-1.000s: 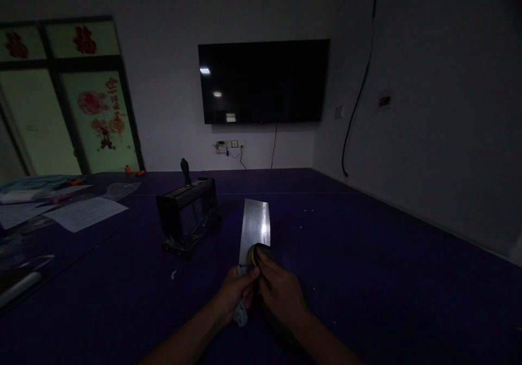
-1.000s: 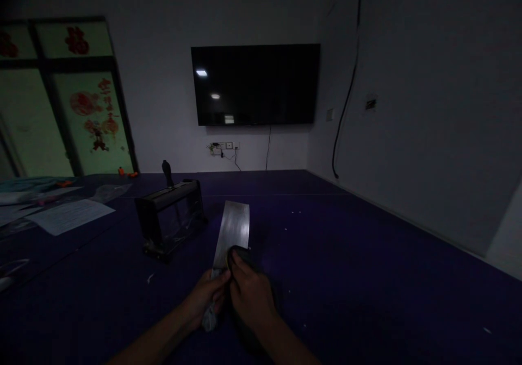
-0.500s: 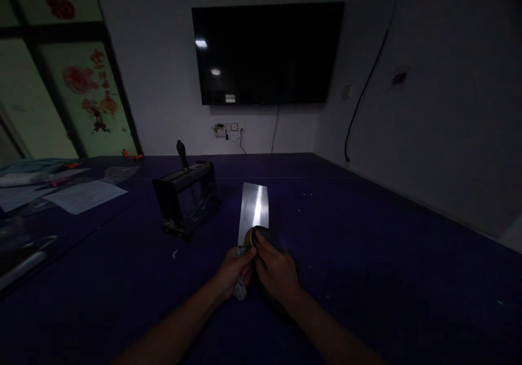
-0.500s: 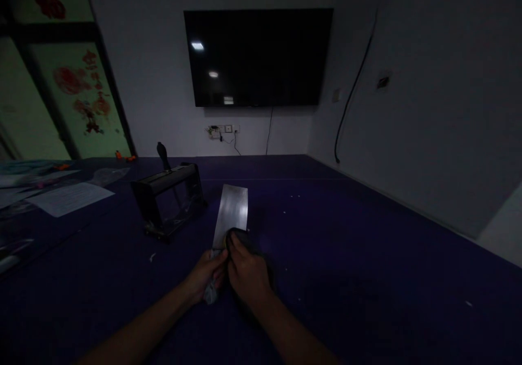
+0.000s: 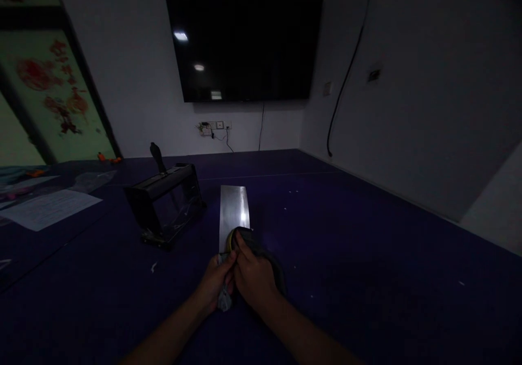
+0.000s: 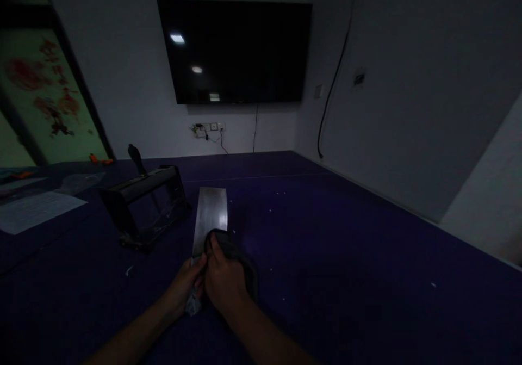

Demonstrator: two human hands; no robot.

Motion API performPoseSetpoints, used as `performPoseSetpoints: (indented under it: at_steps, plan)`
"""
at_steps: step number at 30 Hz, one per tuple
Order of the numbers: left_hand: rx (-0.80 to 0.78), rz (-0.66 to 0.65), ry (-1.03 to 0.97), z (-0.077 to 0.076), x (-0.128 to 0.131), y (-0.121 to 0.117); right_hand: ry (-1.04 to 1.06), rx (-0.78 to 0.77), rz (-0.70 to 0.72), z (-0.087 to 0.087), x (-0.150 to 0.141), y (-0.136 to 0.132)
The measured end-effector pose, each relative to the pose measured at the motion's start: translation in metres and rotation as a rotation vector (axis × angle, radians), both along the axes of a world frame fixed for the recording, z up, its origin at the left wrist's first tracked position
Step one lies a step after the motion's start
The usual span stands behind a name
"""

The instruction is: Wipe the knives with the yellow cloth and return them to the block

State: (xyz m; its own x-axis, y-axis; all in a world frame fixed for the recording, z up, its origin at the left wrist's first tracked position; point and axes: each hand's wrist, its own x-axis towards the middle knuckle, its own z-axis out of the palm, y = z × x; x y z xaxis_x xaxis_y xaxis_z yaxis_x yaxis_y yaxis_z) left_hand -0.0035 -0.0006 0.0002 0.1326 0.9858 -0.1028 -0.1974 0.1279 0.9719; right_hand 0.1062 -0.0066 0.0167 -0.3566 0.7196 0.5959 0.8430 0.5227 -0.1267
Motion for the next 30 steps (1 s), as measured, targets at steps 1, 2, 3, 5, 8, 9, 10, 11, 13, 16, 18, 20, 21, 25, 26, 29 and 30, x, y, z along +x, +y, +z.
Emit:
performPoseSetpoints:
  at_steps: [1,2,3,5,8,9,10,11,13,16,18,20,21,25,26,29,30]
  plan:
    - [0.000,0.005,0.005,0.000,0.000,0.001,0.007,0.013,0.009,0.000,0.001,0.000]
    - [-0.001,0.011,0.008,0.000,0.000,0.001,0.016,0.020,0.016,0.001,0.001,0.000]
    - [-0.004,0.015,0.010,0.000,0.000,0.001,0.028,0.021,0.021,0.001,0.001,0.000]
    - [-0.011,0.020,0.002,0.001,0.001,0.001,0.055,0.010,0.032,0.001,0.002,0.000]
    - [-0.018,0.013,-0.031,0.004,0.001,-0.001,0.087,0.004,0.043,0.000,0.003,-0.001]
    - [-0.014,0.008,-0.039,0.004,0.001,-0.002,0.097,0.008,0.043,-0.001,0.003,-0.001]
    - [-0.005,0.001,-0.047,0.004,0.001,-0.002,0.110,0.016,0.039,-0.002,0.003,0.000]
    - [0.006,-0.008,-0.054,0.004,0.001,-0.002,0.128,0.027,0.030,-0.003,0.003,0.000]
    - [0.025,-0.027,-0.066,0.003,-0.001,-0.002,0.178,0.069,0.000,-0.006,0.004,0.001]
    - [0.028,-0.038,-0.081,0.000,-0.002,0.001,0.265,0.207,-0.006,-0.010,0.008,0.001]
    - [0.022,-0.040,-0.102,-0.001,-0.003,0.002,0.298,0.325,0.030,-0.011,0.011,-0.001]
    - [0.013,-0.050,-0.143,-0.001,-0.003,0.003,0.284,0.420,0.076,-0.012,0.013,-0.004]
    - [0.008,-0.051,-0.167,0.000,-0.003,0.002,0.260,0.449,0.100,-0.012,0.013,-0.005]
    - [-0.013,-0.043,-0.218,0.002,-0.002,-0.002,0.152,0.480,0.177,-0.010,0.011,-0.009]
    - [-0.012,-0.045,-0.220,0.001,-0.002,-0.003,0.144,0.478,0.173,-0.010,0.010,-0.010]
    - [0.008,-0.059,-0.208,-0.003,-0.002,-0.003,0.149,0.464,0.132,-0.006,0.008,-0.011]
    - [0.019,-0.060,-0.199,-0.005,-0.002,-0.003,0.151,0.452,0.124,-0.004,0.007,-0.011]
